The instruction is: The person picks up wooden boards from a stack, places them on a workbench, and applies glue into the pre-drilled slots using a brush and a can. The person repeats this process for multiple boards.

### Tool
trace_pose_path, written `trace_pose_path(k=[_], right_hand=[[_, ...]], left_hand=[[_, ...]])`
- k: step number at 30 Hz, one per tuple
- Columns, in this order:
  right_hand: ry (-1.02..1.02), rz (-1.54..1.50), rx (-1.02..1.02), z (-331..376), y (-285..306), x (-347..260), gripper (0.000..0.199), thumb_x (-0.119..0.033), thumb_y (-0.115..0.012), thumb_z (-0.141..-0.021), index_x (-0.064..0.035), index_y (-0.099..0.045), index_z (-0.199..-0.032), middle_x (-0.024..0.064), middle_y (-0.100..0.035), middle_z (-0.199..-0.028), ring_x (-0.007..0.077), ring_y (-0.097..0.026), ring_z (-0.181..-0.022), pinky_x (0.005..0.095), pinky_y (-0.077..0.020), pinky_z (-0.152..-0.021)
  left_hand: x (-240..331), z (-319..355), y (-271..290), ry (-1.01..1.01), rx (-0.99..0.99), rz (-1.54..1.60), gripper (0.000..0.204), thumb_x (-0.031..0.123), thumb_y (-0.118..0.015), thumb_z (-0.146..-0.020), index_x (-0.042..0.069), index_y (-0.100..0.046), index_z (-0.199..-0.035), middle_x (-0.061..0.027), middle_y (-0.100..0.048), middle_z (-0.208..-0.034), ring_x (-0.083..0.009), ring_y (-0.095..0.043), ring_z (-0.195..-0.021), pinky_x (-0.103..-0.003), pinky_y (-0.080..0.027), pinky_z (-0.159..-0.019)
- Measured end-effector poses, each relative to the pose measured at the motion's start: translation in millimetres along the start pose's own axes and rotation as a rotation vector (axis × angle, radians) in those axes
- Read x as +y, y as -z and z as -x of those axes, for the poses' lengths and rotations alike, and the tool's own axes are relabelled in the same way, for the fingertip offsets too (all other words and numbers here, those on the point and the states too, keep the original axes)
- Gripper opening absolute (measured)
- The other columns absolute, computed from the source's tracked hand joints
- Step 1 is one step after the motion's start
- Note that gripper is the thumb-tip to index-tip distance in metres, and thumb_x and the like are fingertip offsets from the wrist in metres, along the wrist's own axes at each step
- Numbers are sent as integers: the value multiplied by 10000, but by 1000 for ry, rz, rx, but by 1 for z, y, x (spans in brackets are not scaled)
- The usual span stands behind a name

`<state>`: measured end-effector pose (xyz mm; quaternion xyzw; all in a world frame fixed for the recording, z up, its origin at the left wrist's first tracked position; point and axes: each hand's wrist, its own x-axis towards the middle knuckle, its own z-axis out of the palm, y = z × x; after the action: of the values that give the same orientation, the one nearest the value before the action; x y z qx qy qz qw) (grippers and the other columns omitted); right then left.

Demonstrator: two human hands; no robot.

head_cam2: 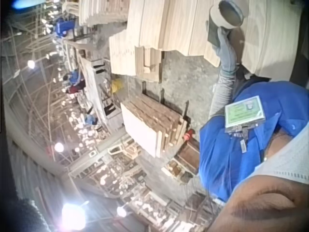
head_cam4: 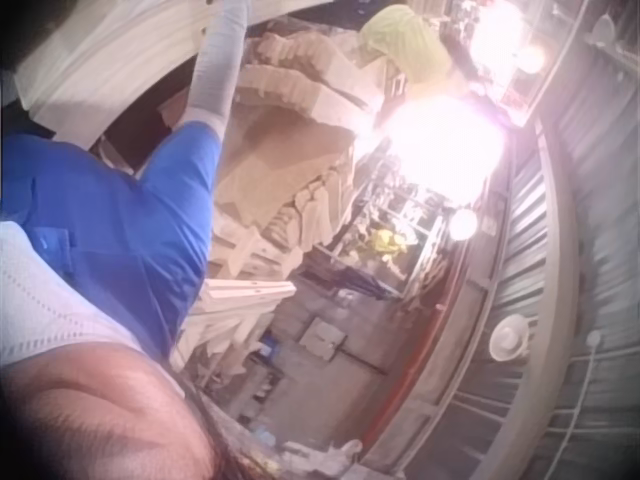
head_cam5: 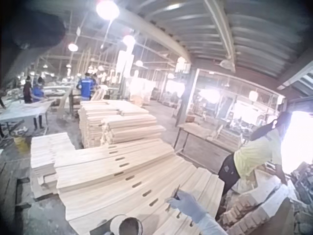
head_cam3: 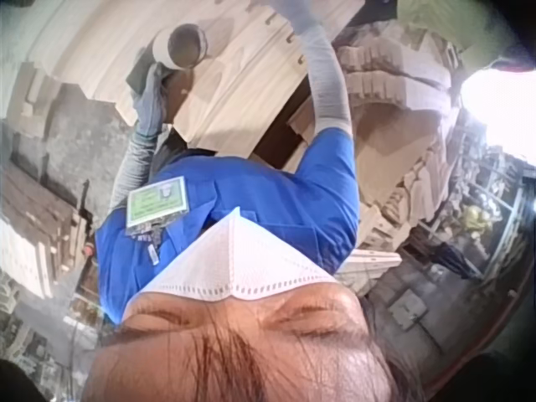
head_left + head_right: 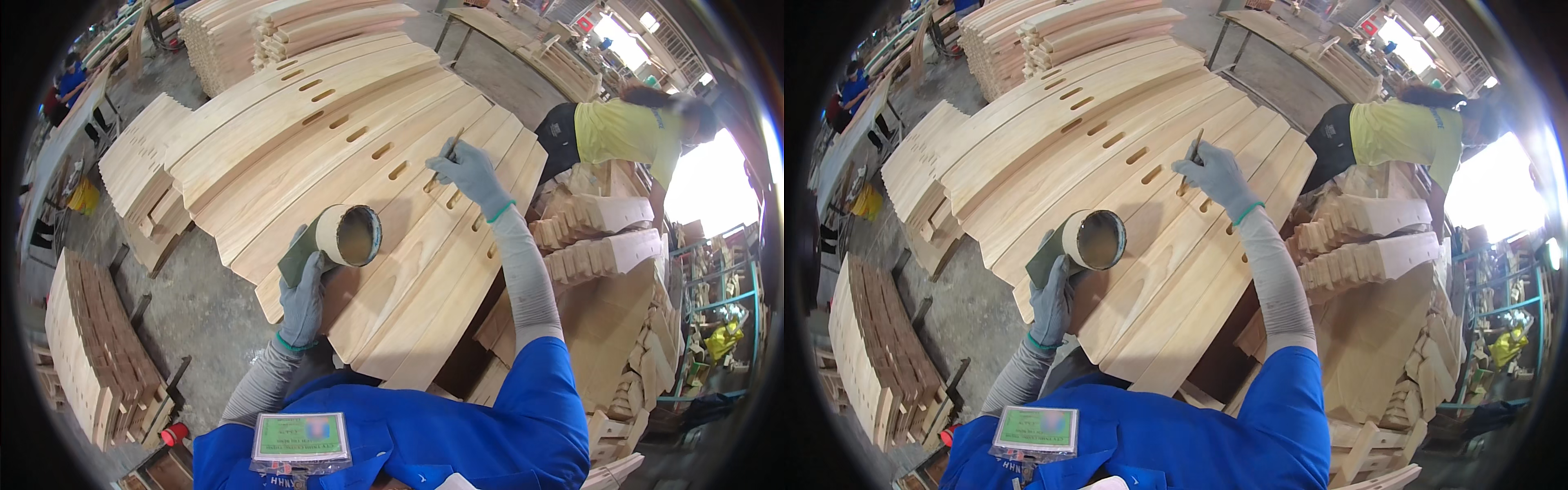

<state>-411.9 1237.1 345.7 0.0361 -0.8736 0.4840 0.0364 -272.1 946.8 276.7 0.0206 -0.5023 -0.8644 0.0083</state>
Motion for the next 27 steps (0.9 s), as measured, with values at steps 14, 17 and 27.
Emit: trace_pose_path(k=[14, 17, 27], right_hand=[[83, -464, 269, 52, 28, -44, 62, -9, -599, -831, 33, -578, -871, 102, -635, -819, 149, -634, -718, 249, -537, -675], [192, -560, 170, 119, 17, -98, 33, 32, -573, -841, 30, -546, -860, 128, -638, -834, 164, -642, -748, 263, -531, -698], [519, -578, 278, 174, -9, -132, 143, 141, -533, -804, 17, -487, -856, 172, -618, -845, 220, -645, -755, 318, -549, -691]], left_hand=[[8, -7, 8, -100, -66, 124, 477, 110, -496, -946, 48, -320, -1384, -116, -531, -1214, -222, -596, -1010, -400, -551, -833], [42, -5, -15, -25, -118, 253, 456, 75, -507, -930, 16, -353, -1356, -109, -555, -1178, -213, -608, -979, -401, -550, -838], [86, 14, -18, -252, -209, -190, 287, -7, -486, -909, -35, -463, -1194, -98, -534, -1179, -109, -571, -873, -220, -499, -737]])
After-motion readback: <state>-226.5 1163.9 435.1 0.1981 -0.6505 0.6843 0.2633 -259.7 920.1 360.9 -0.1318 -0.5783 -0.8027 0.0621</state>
